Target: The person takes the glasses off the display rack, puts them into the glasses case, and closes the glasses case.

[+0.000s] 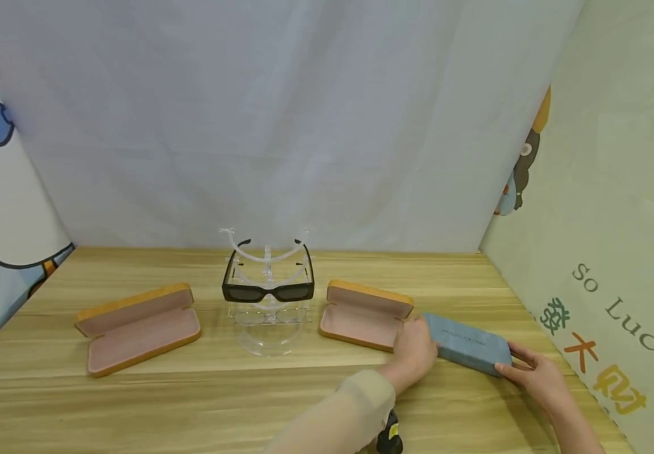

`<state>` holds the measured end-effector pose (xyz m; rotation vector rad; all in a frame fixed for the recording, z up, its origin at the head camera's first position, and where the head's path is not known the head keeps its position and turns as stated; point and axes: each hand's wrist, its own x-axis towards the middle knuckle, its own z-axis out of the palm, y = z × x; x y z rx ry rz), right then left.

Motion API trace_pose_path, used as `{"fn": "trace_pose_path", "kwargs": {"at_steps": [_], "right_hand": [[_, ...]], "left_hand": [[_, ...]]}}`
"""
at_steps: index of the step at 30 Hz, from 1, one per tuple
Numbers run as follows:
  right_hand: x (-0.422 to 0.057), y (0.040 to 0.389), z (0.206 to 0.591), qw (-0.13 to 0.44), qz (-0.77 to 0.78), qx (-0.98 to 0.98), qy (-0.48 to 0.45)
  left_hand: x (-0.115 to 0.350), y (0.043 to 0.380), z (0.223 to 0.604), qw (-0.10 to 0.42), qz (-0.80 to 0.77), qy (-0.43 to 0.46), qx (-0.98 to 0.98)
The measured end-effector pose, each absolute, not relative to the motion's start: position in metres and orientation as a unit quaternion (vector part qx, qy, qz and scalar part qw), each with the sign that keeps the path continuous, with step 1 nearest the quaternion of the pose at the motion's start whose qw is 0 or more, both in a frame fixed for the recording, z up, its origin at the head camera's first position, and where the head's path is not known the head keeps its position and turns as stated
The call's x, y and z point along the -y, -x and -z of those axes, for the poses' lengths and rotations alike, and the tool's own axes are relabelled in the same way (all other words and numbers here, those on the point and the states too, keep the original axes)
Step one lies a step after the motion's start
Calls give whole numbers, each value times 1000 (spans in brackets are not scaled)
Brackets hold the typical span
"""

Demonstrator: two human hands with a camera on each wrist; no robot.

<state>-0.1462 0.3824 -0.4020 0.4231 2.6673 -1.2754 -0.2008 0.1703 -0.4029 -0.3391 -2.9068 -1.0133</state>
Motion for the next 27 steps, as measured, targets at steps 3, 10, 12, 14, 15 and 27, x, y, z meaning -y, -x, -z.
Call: {"fn": "trace_pose_path", "kwargs": {"at_steps": [3, 10, 12, 14, 15, 27], "right_hand": [[-378, 147, 399, 57, 424, -893, -142], [-356, 148, 382, 8, 401, -902, -156], [-348, 151, 377, -13, 392, -909, -145], [-340, 153, 373, -36, 386, -913, -123], [-336, 154, 371, -45, 385, -915, -112], [-282, 164, 364, -132, 375, -917, -13]], "left_hand": [[-165, 200, 402, 22, 352, 110, 929], [-148, 194, 396, 11, 410, 130, 903], [-142, 193, 393, 14, 412, 138, 901], [-136, 192, 391, 20, 412, 145, 899], [-132, 191, 390, 23, 412, 148, 899], [-87, 190, 386, 35, 475, 165, 864]]}}
